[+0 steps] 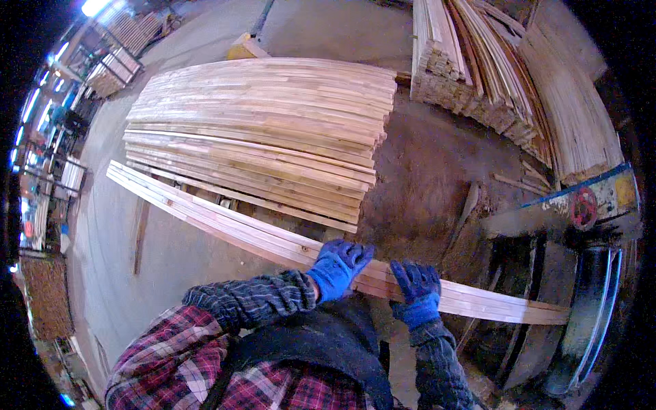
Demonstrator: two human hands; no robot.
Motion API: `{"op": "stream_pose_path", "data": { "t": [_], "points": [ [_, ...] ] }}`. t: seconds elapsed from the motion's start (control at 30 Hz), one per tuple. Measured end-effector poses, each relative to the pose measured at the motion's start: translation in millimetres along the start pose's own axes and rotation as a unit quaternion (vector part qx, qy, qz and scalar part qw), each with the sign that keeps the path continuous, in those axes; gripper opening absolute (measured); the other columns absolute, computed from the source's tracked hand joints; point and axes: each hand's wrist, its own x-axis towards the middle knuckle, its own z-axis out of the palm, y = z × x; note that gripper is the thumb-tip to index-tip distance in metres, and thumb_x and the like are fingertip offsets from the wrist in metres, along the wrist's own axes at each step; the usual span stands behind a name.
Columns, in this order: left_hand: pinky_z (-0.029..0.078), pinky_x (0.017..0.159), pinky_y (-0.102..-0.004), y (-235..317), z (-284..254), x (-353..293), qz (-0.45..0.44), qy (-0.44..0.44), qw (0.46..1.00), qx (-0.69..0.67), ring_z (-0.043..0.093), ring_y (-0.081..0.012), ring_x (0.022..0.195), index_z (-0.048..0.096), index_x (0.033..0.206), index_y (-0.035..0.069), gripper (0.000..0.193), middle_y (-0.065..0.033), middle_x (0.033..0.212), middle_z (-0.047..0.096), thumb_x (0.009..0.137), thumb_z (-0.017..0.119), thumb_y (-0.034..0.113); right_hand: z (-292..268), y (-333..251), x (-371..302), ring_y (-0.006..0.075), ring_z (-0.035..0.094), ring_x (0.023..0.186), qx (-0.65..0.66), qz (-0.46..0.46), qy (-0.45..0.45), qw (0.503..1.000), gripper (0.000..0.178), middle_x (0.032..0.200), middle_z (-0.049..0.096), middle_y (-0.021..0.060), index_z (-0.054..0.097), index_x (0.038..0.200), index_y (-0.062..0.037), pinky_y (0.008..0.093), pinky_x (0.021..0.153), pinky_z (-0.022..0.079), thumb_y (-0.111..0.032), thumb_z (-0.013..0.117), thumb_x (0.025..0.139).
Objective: The person picks up wooden planks from a stack and feeds them one at a time into a processing machine.
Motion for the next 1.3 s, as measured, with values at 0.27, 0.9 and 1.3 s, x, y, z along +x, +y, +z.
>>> {"op": "stream_pose_path", "data": {
  "t": [0.27,0.9,1.3],
  "points": [
    [0.023,0.119,-0.0525,-62,0,-93,-0.01,0.133,0.99,0.042,0.039,-0.0321,0.14,0.035,0.154,0.015,0.113,-0.0139,0.153,0.041,0.057,0.085,0.045,-29,56,-57,0.0361,0.057,0.115,-0.009,0.024,-0.044,0.999,0.094,0.124,0.062,0.0109,0.056,0.136,-0.0194,0.0502,0.101,0.042,-0.025,0.085,0.046],
    [0.03,0.113,-0.0526,-61,-23,-76,-0.128,-0.085,0.976,0.152,0.051,-0.0316,0.125,0.046,0.144,0.017,0.094,-0.0123,0.134,0.056,0.061,0.08,0.045,4,-37,31,0.0366,0.053,0.125,0.047,-0.081,-0.077,0.993,0.097,0.136,0.057,0.0136,0.05,0.144,-0.0185,0.0519,0.107,0.039,-0.028,0.082,0.053],
    [0.028,0.115,-0.056,-188,-57,-187,-0.047,0.07,0.981,0.173,0.047,-0.0337,0.132,0.035,0.153,0.018,0.116,-0.0149,0.143,0.048,0.053,0.086,0.049,-3,3,17,0.0387,0.062,0.108,0.055,-0.08,-0.081,0.992,0.092,0.121,0.064,0.0144,0.055,0.137,-0.0171,0.0483,0.091,0.05,-0.019,0.081,0.049]
  ]
}}
